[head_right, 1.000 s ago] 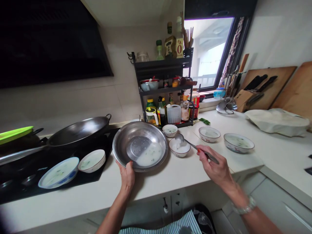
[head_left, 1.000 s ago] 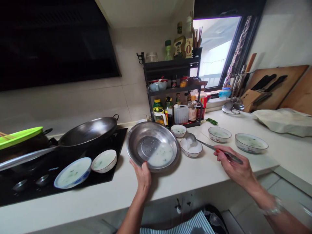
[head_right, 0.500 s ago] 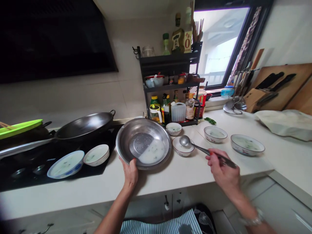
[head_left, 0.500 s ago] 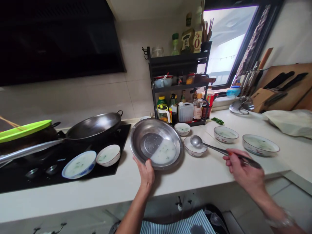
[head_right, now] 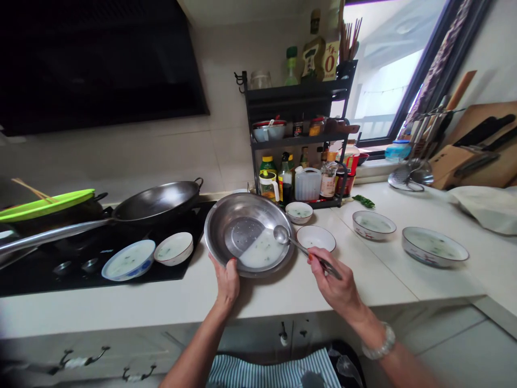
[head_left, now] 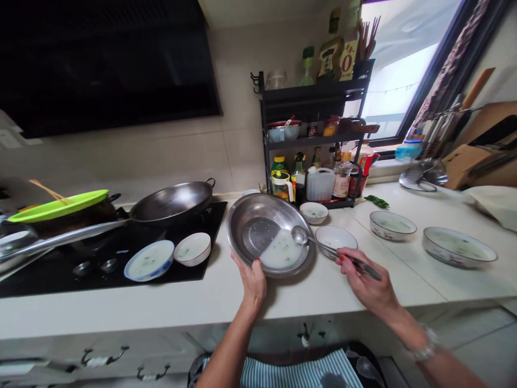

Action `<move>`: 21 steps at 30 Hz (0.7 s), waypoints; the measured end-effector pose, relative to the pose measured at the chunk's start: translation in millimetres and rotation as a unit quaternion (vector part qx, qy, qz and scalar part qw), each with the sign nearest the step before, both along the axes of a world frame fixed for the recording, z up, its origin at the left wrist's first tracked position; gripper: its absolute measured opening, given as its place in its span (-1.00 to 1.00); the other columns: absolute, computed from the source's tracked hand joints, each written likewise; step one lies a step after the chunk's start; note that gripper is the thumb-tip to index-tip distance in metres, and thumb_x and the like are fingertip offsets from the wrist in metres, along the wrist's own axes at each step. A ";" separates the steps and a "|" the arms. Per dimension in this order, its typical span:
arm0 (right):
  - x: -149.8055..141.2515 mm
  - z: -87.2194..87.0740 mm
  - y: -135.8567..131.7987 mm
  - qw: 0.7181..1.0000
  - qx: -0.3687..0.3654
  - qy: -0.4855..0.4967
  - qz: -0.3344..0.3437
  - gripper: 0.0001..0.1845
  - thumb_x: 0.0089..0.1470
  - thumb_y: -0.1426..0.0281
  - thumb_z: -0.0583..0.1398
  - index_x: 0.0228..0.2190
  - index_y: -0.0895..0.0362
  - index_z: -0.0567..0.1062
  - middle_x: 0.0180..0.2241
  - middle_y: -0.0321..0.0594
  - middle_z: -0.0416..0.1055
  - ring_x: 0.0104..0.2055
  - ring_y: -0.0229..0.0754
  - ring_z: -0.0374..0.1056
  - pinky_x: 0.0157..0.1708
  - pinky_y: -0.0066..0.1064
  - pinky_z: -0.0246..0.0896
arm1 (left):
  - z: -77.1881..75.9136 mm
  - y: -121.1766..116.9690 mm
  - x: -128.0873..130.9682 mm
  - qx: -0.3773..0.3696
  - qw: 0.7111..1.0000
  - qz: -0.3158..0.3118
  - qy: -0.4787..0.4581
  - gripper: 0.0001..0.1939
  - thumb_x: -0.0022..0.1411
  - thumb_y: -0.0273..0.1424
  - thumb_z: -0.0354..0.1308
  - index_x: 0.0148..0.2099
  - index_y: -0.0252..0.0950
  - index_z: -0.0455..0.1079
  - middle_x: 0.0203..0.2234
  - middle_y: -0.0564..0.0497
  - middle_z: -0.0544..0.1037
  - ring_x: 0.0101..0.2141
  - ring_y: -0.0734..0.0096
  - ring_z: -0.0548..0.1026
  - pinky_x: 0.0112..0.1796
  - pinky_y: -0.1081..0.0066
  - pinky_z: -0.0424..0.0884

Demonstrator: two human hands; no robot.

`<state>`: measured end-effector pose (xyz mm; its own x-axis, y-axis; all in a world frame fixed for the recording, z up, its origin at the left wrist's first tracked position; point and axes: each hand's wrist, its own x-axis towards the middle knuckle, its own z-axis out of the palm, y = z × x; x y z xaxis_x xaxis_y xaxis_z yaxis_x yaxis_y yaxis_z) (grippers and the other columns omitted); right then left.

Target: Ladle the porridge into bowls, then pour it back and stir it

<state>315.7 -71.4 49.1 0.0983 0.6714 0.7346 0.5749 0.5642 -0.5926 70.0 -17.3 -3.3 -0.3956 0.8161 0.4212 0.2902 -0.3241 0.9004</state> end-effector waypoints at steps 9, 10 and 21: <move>-7.7 -3.5 11.4 0.989 -0.091 0.119 -0.003 -0.73 0.17 0.18 0.17 -0.27 0.14 0.46 -0.61 -0.25 0.44 -0.67 -0.22 0.36 -0.73 -0.45 0.26 | -7.0 0.5 3.1 -0.043 0.999 0.027 -0.002 -0.20 0.18 -0.36 -0.07 0.38 -0.59 -0.21 0.38 -0.33 -0.10 0.38 0.12 -0.27 0.33 0.19 -0.35; -7.4 -2.0 12.5 0.980 -0.114 0.165 -0.009 -0.67 0.15 0.12 0.18 -0.28 0.15 0.44 -0.63 -0.26 0.42 -0.72 -0.25 0.29 -0.79 -0.46 0.19 | -7.6 0.8 3.0 -0.041 0.999 0.027 -0.001 -0.20 0.18 -0.36 -0.07 0.38 -0.60 -0.22 0.38 -0.33 -0.11 0.38 0.12 -0.25 0.33 0.20 -0.34; -6.1 15.3 14.5 0.932 -0.158 0.324 -0.029 -0.44 -0.18 -0.04 0.36 -0.35 0.17 0.44 -0.62 -0.25 0.43 -0.70 -0.27 0.27 -0.83 -0.48 0.15 | -9.9 1.0 1.2 -0.031 0.999 0.024 0.007 -0.20 0.18 -0.35 -0.06 0.38 -0.64 -0.20 0.38 -0.37 -0.10 0.38 0.09 -0.25 0.33 0.13 -0.36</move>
